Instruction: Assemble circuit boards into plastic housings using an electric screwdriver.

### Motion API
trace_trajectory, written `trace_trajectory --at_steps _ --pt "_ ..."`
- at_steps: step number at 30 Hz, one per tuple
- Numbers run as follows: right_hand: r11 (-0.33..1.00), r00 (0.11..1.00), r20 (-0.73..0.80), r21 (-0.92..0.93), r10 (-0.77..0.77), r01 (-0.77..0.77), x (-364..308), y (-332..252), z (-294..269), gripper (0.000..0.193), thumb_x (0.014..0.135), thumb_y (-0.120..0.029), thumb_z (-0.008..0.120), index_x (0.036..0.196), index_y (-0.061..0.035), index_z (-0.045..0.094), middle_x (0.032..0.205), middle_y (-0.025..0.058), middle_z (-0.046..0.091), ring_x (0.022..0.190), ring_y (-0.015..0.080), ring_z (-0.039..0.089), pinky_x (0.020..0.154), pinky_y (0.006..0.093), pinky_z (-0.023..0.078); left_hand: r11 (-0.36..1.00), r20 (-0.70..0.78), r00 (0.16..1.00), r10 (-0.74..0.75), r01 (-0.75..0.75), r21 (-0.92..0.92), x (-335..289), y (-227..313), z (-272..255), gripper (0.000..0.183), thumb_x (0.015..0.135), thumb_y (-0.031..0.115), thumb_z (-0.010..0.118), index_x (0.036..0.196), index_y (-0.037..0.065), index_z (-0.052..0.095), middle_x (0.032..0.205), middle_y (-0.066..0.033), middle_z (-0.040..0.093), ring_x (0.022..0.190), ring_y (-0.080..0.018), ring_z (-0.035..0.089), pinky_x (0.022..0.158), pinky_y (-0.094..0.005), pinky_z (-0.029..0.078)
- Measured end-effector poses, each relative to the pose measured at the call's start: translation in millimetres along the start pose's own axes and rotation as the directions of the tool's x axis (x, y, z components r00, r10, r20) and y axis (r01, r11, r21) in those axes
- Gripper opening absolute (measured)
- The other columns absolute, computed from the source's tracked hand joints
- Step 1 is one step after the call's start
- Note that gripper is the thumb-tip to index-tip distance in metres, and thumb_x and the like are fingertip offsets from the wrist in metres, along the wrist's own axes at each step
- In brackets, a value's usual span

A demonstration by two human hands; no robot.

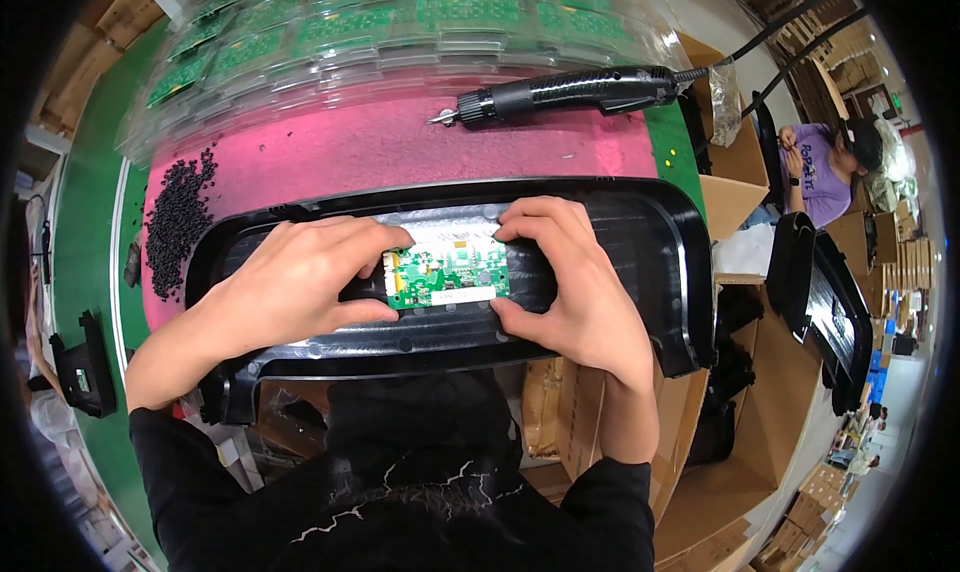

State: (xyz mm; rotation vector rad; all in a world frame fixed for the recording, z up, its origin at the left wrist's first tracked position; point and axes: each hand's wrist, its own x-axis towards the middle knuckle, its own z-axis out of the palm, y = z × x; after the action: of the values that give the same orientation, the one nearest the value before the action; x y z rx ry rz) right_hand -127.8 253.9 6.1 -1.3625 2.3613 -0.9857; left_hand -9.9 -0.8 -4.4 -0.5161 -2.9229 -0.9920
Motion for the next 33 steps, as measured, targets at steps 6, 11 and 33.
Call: trace_trajectory --at_steps 6,11,33 --pt "0.999 1.000 -0.016 -0.053 -0.013 0.012 1.4 -3.6 -0.1 0.054 0.059 -0.002 0.079 0.110 -0.0017 0.060 0.119 0.0144 0.058 0.114 0.0350 0.054 0.099 0.0413 0.043 1.000 0.057 0.998 -0.007 0.006 0.021 -2.0 -3.0 2.8 0.057 0.078 0.026 0.079 0.123 0.003 0.053 0.111 -0.0128 0.065 0.103 -0.0335 0.066 0.077 -0.0433 0.056" --pt "0.996 0.999 -0.023 -0.087 0.035 -0.037 0.0 -10.1 0.6 0.057 0.055 0.000 0.078 0.109 -0.0020 0.060 0.118 0.0137 0.058 0.113 0.0333 0.055 0.099 0.0404 0.044 0.998 0.098 0.995 0.014 -0.020 0.054 -2.4 -0.7 -5.4 0.056 0.083 0.025 0.075 0.126 -0.001 0.051 0.108 -0.0153 0.064 0.101 -0.0353 0.066 0.075 -0.0449 0.056" --pt "0.844 0.750 -0.480 0.502 0.455 -0.190 84.0 49.0 -76.8 0.045 0.094 -0.003 0.063 0.133 -0.0130 0.042 0.110 0.0041 0.055 0.096 0.0132 0.059 0.078 0.0292 0.052 0.742 -0.506 0.721 -0.473 0.636 0.212 -63.4 -127.5 -63.9 0.014 0.070 -0.004 0.068 0.083 -0.001 0.065 0.083 -0.0197 0.069 0.089 -0.0382 0.066 0.076 -0.0470 0.052"
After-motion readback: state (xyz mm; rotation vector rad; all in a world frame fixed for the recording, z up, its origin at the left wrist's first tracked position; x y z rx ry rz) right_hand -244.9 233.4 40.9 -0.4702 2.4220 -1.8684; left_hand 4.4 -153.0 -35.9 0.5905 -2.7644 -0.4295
